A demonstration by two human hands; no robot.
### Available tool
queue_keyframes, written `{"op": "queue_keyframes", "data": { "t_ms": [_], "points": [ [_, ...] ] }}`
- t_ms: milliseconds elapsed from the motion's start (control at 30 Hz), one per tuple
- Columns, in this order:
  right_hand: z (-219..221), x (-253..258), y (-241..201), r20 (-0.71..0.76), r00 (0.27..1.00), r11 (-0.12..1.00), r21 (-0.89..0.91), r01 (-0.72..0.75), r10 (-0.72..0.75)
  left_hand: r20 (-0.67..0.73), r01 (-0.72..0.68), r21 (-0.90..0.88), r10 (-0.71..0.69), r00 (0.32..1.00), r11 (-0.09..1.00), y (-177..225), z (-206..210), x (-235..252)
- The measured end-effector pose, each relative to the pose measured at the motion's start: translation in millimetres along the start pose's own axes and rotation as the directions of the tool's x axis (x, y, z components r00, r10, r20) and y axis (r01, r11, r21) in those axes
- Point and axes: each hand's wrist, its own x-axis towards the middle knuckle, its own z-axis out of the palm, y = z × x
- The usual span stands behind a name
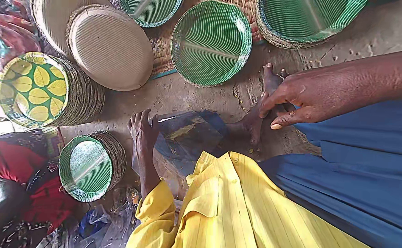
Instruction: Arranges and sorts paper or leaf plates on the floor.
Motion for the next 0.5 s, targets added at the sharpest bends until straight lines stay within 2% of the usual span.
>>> {"op": "queue_keyframes", "data": {
  "t_ms": [67,133,300,500],
  "points": [
    [5.1,1.3,6.0,-0.040,0.998,0.999,-0.019,0.048,-0.048,0.019,0.005,-0.005,-0.005,1.000,1.000,-3.8,5.2,-1.9],
    [3.8,2.2,5.1,-0.021,0.999,0.999,0.002,0.045,-0.045,0.055,-0.020,-0.037,0.022,0.998,0.999,6.2,13.1,-4.2],
    [-1.7,5.6,0.1,0.038,0.999,1.000,0.014,0.011,-0.011,0.082,-0.148,-0.166,0.164,0.983,0.975,46.8,34.5,3.2],
    [-7.5,5.8,-5.0,0.087,0.996,1.000,0.009,-0.022,0.021,0.149,-0.309,-0.226,0.346,0.926,0.924,103.1,33.5,16.6]
  ]
}}
